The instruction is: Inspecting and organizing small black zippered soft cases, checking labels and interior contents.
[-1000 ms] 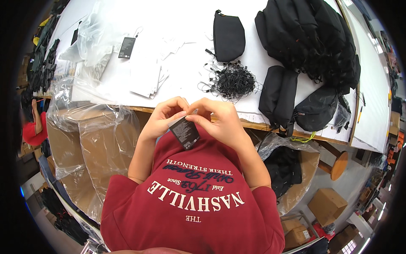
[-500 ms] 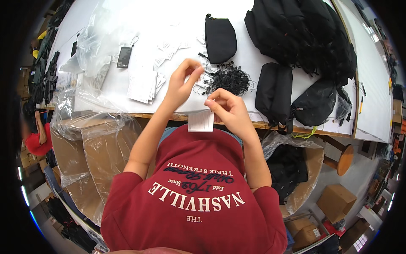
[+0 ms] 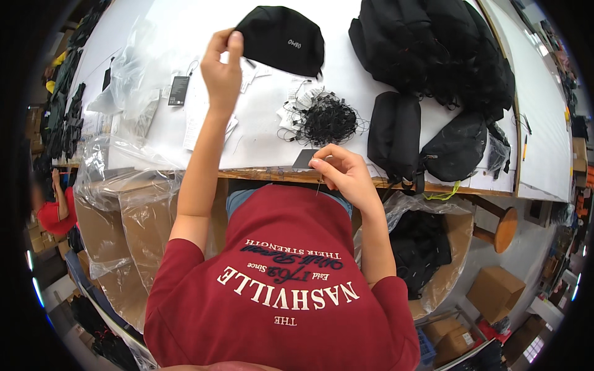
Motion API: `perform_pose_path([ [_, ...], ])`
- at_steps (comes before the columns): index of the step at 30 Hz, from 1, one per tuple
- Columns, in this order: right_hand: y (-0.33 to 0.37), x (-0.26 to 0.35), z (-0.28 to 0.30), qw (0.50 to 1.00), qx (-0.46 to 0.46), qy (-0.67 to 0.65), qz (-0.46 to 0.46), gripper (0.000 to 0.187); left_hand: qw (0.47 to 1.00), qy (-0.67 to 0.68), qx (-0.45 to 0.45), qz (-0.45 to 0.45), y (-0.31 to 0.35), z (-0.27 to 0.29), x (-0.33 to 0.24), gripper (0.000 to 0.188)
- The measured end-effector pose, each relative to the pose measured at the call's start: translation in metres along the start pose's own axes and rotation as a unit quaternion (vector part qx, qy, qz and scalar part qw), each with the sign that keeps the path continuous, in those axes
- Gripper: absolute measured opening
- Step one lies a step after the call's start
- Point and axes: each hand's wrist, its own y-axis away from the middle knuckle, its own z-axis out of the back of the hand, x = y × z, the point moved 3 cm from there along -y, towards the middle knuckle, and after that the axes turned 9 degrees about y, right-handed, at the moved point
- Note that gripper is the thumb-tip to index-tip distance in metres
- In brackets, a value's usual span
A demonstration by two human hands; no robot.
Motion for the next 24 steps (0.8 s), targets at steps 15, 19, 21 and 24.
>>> perform_pose_path([
  [15, 0.003, 0.007, 0.001, 0.978, -0.048, 0.200, 0.038, 0.014, 0.909, -0.091, 0.405, 0.044, 0.142, 0.010, 0.004, 0.030],
  [19, 0.003, 0.011, -0.001, 0.969, -0.060, 0.241, 0.019, 0.015, 0.926, -0.102, 0.362, -0.027, 0.145, 0.011, 0.006, 0.024],
  [21, 0.000, 0.008, -0.004, 0.968, -0.076, 0.238, 0.024, 0.014, 0.928, -0.101, 0.355, -0.044, 0.148, 0.014, 0.003, 0.022],
  [24, -0.003, 0.006, -0.003, 0.961, -0.087, 0.261, 0.028, 0.013, 0.919, -0.095, 0.381, -0.035, 0.155, 0.012, -0.005, 0.017],
])
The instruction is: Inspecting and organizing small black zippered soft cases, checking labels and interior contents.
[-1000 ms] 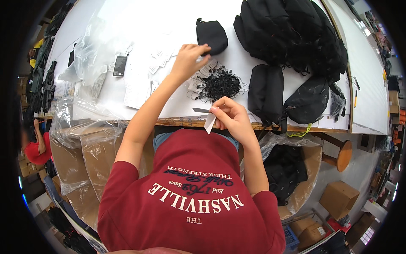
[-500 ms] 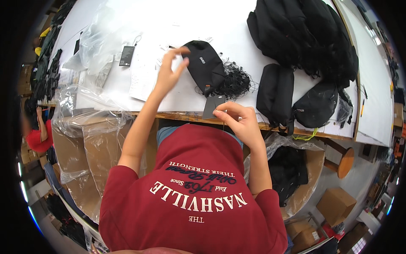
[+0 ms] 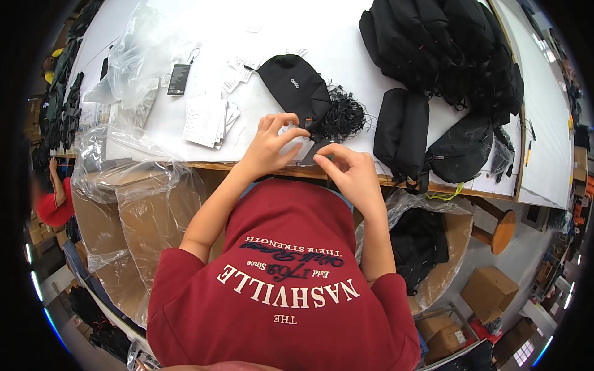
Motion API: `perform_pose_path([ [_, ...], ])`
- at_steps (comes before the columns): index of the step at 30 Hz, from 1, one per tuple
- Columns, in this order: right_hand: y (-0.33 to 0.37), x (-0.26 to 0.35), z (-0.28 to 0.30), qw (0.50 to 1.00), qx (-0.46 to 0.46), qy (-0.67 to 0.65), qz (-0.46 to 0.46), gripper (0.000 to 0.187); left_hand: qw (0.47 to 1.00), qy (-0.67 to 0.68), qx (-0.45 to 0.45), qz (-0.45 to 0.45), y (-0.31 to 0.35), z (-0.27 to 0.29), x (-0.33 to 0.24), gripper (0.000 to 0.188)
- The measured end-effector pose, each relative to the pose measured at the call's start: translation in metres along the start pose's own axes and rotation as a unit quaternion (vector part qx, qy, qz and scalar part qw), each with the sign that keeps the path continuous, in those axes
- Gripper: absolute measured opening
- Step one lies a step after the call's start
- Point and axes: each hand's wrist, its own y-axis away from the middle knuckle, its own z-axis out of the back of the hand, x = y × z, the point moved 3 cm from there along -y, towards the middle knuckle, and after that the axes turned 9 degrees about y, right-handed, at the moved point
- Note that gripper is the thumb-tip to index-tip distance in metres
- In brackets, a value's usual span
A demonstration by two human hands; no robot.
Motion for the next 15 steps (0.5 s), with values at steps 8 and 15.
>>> perform_pose_path([
  [8, 0.004, 0.000, 0.008, 0.999, 0.022, 0.032, 0.004, 0.013, 0.997, -0.015, 0.045, -0.057, -0.017, -0.015, -0.010, 0.016],
  [15, 0.006, 0.002, 0.014, 0.999, 0.040, 0.017, 0.002, 0.015, 0.996, -0.052, 0.039, -0.065, -0.023, 0.034, -0.026, 0.012],
])
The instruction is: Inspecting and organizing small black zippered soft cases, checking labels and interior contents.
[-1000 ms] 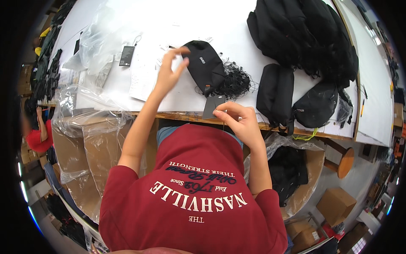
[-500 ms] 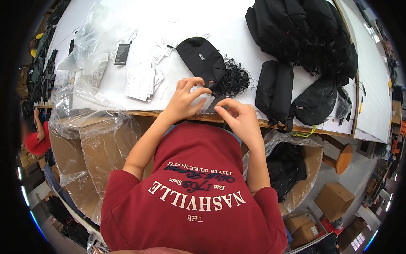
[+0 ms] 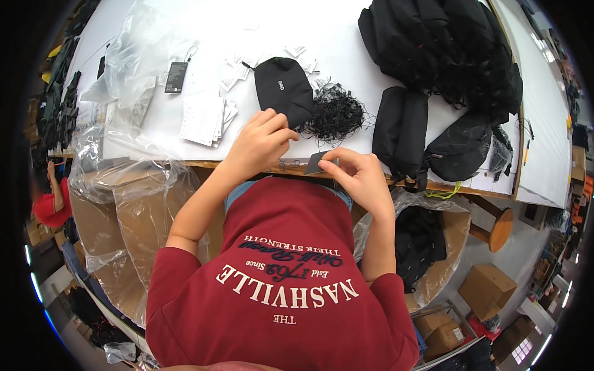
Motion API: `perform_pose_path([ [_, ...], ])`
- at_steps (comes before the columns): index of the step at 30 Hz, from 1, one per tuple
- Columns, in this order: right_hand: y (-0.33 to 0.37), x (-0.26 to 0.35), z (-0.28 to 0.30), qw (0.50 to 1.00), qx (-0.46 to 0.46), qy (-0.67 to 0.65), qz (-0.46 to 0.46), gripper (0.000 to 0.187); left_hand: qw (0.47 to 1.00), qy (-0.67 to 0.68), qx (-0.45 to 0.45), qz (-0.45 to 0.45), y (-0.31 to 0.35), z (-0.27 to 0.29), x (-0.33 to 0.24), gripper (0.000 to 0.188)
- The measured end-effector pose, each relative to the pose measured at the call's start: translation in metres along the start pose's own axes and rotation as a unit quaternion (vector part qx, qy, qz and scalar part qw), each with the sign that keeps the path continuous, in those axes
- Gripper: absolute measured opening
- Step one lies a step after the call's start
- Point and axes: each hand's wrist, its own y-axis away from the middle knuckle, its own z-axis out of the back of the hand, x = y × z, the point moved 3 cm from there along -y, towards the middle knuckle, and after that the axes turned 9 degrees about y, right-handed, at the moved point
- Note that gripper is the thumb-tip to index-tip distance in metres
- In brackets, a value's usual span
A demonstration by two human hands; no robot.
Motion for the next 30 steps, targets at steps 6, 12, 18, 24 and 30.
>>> perform_pose_path([
  [6, -0.006, 0.016, -0.009, 0.997, 0.037, -0.055, 0.046, 0.014, 0.965, -0.066, -0.242, -0.072, 0.022, 0.032, -0.002, 0.019],
  [12, -0.008, 0.028, -0.024, 0.994, 0.050, -0.078, 0.061, 0.012, 0.817, 0.259, -0.513, 0.039, 0.036, 0.028, -0.005, 0.027],
  [18, -0.013, 0.054, -0.029, 0.990, -0.042, -0.073, 0.110, 0.007, 0.882, 0.282, -0.316, 0.209, 0.042, 0.026, -0.021, 0.017],
  [24, -0.010, 0.064, -0.030, 0.989, -0.053, -0.001, 0.140, 0.009, 0.867, 0.333, -0.254, 0.272, 0.047, 0.032, -0.025, 0.016],
  [30, -0.008, 0.059, -0.021, 0.991, -0.070, 0.005, 0.111, 0.010, 0.867, 0.355, -0.223, 0.268, 0.045, 0.031, -0.029, 0.016],
])
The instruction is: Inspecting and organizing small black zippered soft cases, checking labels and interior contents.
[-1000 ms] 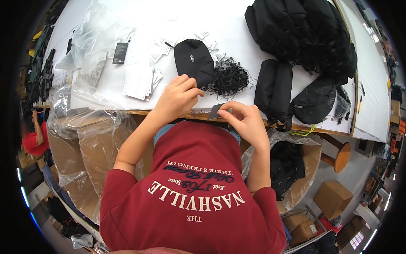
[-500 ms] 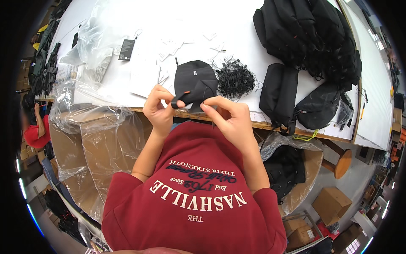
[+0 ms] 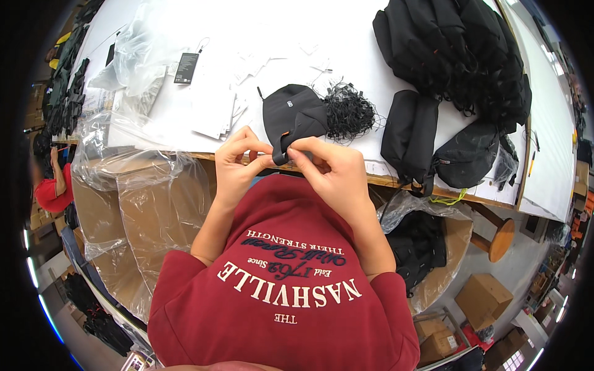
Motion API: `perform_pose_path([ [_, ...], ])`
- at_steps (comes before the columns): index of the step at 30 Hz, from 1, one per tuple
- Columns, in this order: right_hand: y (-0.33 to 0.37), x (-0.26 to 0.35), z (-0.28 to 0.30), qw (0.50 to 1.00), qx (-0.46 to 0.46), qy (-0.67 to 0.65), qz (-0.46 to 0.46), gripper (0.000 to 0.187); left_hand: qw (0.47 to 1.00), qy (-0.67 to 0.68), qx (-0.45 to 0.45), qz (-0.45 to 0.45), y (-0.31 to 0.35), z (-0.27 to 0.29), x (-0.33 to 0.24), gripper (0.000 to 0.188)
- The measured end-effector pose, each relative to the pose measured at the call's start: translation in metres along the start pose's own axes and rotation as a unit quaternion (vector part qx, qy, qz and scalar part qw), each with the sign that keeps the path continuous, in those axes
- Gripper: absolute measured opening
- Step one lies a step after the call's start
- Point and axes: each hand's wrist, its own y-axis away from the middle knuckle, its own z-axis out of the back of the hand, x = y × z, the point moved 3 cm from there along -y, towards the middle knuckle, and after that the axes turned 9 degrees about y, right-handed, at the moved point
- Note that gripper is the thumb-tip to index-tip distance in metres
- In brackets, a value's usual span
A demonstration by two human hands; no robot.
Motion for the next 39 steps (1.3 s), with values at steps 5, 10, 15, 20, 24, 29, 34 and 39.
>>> perform_pose_path([
  [5, -0.001, 0.001, -0.002, 0.997, 0.067, -0.002, 0.043, 0.010, 1.000, -0.009, -0.004, 0.026, 0.001, -0.001, -0.009, 0.015],
  [10, -0.001, -0.002, -0.006, 0.991, 0.093, 0.044, 0.091, 0.011, 0.994, -0.017, 0.052, 0.090, 0.000, 0.001, -0.012, 0.014],
  [15, 0.000, -0.003, -0.011, 0.980, 0.043, 0.127, 0.148, 0.008, 0.994, -0.036, 0.057, 0.087, 0.000, 0.001, -0.017, 0.013],
  [20, 0.004, -0.008, -0.013, 0.993, 0.054, -0.059, 0.083, 0.011, 0.996, -0.044, 0.063, 0.043, -0.002, 0.005, -0.022, 0.009],
  [24, 0.009, -0.023, -0.010, 0.918, 0.069, -0.388, -0.038, 0.014, 0.997, 0.075, -0.020, -0.022, 0.000, 0.013, -0.020, 0.006],
  [29, 0.005, -0.028, -0.011, 0.896, 0.081, -0.436, 0.035, 0.012, 0.947, 0.286, 0.032, 0.142, 0.006, 0.003, -0.023, 0.006],
  [34, 0.009, -0.021, -0.013, 0.890, 0.095, -0.446, -0.014, 0.009, 0.964, 0.213, 0.058, 0.148, 0.007, -0.006, -0.022, 0.006],
  [39, 0.010, -0.015, -0.020, 0.883, 0.100, -0.457, -0.028, 0.013, 0.966, 0.176, 0.071, 0.176, 0.006, -0.011, -0.024, 0.004],
])
